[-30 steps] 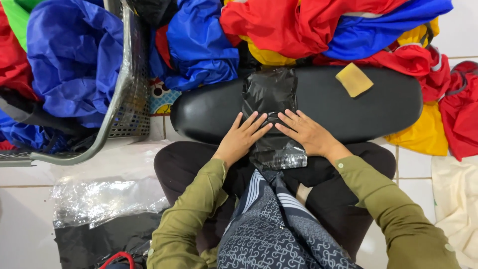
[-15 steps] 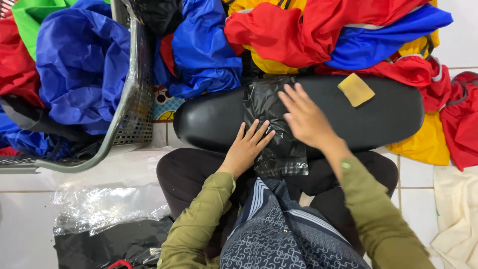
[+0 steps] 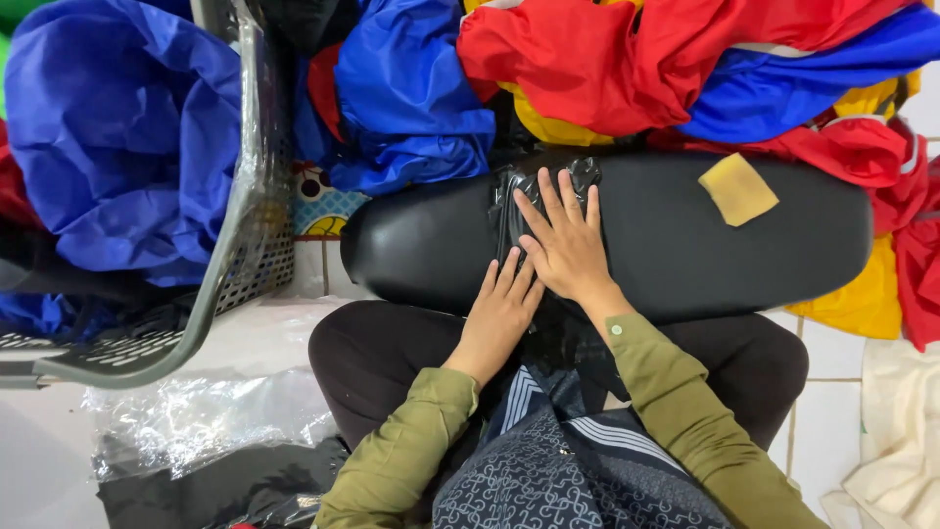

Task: Cleaning black fabric covers with a foam block and then placing them into individual plastic bags.

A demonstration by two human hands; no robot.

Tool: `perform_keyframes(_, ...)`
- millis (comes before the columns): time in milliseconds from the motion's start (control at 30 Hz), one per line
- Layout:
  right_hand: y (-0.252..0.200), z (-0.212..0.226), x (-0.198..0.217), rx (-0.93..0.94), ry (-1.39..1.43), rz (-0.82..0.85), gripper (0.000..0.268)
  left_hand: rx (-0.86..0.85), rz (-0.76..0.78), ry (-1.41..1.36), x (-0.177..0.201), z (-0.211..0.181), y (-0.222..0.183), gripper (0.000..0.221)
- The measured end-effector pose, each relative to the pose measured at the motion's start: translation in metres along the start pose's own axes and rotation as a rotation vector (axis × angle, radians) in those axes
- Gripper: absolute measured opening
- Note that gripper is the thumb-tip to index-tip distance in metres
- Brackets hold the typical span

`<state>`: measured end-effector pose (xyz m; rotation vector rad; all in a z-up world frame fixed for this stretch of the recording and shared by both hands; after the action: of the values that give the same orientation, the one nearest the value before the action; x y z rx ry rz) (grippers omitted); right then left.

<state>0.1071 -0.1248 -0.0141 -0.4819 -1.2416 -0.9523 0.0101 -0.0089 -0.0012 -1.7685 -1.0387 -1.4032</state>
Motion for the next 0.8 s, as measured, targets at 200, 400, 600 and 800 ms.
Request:
perform_keyframes(200, 0.007, 0.004, 0.0, -0.017, -0.061, 0.035, 0.057, 0.04, -0.015, 0.008, -0.005, 0.003, -0.001, 0.054)
perform_keyframes(400, 0.007, 0.003, 0.0, -0.021, -0.072, 0.027, 0.058, 0.051, 0.0, 0.054, -0.005, 0.006, 0.0, 0.054)
perform_keyframes(600, -0.004, -0.004, 0.007, -0.002, -0.028, 0.08, 0.059, 0.005, -0.038, -0.14, 0.004, 0.019, -0.001, 0.058)
perform_keyframes(800, -0.032, -0.021, 0.012, -0.012, -0.083, 0.061, 0.057, 0.024, -0.033, -0.138, -0.008, 0.022, 0.002, 0.067)
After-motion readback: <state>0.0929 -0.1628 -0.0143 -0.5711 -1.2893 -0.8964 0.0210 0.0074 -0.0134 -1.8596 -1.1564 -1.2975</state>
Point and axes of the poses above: each hand's wrist, its own y-axis towards the middle knuckle, its own x-axis out of the back of the hand, z = x × y, the point moved 4 cm from there along y, towards the middle knuckle, and after that the axes turned 5 degrees about x, right-handed, at the moved point
